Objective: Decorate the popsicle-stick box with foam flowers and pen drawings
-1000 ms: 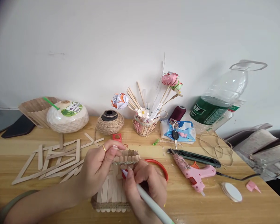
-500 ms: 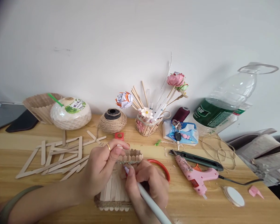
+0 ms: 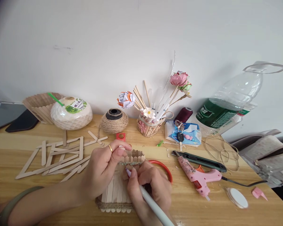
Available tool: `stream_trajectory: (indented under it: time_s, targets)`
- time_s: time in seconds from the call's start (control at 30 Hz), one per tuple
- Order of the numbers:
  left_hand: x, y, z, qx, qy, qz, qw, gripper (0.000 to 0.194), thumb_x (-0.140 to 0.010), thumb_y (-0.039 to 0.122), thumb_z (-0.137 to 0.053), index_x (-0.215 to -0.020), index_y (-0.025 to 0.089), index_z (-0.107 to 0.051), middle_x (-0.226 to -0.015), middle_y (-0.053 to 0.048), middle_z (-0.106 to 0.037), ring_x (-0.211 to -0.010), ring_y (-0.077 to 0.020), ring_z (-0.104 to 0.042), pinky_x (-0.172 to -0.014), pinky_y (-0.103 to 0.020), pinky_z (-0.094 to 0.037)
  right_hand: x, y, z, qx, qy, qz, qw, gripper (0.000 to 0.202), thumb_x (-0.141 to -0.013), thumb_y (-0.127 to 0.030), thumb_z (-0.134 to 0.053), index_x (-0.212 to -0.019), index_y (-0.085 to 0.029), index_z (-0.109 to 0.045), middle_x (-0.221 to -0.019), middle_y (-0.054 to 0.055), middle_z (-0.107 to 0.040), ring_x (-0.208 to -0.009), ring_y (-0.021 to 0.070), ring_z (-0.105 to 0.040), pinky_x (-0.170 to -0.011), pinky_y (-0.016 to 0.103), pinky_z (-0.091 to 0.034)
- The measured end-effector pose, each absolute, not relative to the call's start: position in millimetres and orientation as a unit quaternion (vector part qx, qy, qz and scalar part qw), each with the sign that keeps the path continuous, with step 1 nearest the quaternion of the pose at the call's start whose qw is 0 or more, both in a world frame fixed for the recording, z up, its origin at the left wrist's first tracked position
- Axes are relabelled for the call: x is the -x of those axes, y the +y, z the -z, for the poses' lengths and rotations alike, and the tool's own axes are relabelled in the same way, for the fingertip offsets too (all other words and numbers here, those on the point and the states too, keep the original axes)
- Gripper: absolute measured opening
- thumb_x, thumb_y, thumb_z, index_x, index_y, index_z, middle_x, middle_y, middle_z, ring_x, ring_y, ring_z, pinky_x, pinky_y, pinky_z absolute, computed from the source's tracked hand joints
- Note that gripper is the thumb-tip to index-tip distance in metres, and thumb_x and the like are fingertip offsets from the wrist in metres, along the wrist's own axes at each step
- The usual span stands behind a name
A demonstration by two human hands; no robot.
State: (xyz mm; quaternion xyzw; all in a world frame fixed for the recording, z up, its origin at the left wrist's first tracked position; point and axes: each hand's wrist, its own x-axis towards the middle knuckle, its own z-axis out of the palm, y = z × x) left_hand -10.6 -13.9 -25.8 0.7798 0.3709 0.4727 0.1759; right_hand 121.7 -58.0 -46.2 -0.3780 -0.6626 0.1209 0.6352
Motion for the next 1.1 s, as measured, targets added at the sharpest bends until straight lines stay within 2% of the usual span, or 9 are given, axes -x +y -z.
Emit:
stream_trajectory:
  time_s: [0.27, 0.47, 0.67, 0.9, 1.1]
  targets:
    - [11.2, -13.6, 26.2, -0.782, 0.369, -0.471, 0.174, 0.039, -0.101, 0.029, -0.03, -0.087, 0.013, -0.062, -0.058, -0.003, -0.068, -0.05, -0.0168, -0.066, -0.048, -0.025, -0.046, -122.0, -57.4, 47.0, 0.379, -0.662, -0.117, 0.636, 0.031, -0.083, 0.001, -0.052, -0.068, -0.022, -0.038, -0.055, -0.006, -0.048, -0.047, 0.0082, -0.05, -0.044, 0.02, -0.041]
    - [11.3, -13.0, 26.5, -0.784, 0.368, -0.471, 0.17, 0.038, -0.102, 0.029, -0.03, -0.087, 0.014, -0.062, -0.056, -0.002, -0.067, -0.049, -0.0164, -0.066, -0.047, -0.024, -0.045, -123.0, -58.5, 46.9, 0.386, -0.668, -0.119, 0.625, 0.03, -0.083, 0.001, -0.051, -0.07, -0.022, -0.039, -0.059, -0.004, -0.054, -0.049, 0.0091, -0.052, -0.046, 0.021, -0.042]
    - [11.9, -13.1, 27.2, -0.784, 0.371, -0.468, 0.171, 0.038, -0.102, 0.03, -0.03, -0.087, 0.015, -0.062, -0.059, -0.003, -0.07, -0.052, -0.0169, -0.068, -0.048, -0.024, -0.046, -120.5, -59.2, 44.3, 0.364, -0.661, -0.142, 0.641, 0.031, -0.084, 0.003, -0.049, -0.068, -0.022, -0.038, -0.056, -0.008, -0.041, -0.048, 0.0074, -0.047, -0.044, 0.02, -0.037]
    - [11.1, -12.7, 26.5, -0.782, 0.373, -0.471, 0.166, 0.038, -0.102, 0.03, -0.03, -0.087, 0.016, -0.062, -0.058, -0.002, -0.069, -0.05, -0.0157, -0.066, -0.048, -0.024, -0.047, -121.3, -58.7, 46.8, 0.365, -0.662, -0.136, 0.64, 0.031, -0.085, 0.002, -0.049, -0.068, -0.022, -0.038, -0.057, -0.006, -0.044, -0.047, 0.0084, -0.045, -0.044, 0.021, -0.036]
    - [11.0, -13.3, 25.3, -0.783, 0.374, -0.47, 0.161, 0.04, -0.102, 0.031, -0.029, -0.086, 0.017, -0.063, -0.058, -0.002, -0.069, -0.05, -0.0151, -0.066, -0.048, -0.023, -0.048, -118.0, -59.7, 44.4, 0.342, -0.64, -0.154, 0.671, 0.028, -0.088, -0.003, -0.049, -0.068, -0.022, -0.041, -0.055, -0.007, -0.04, -0.046, 0.0086, -0.047, -0.043, 0.02, -0.037]
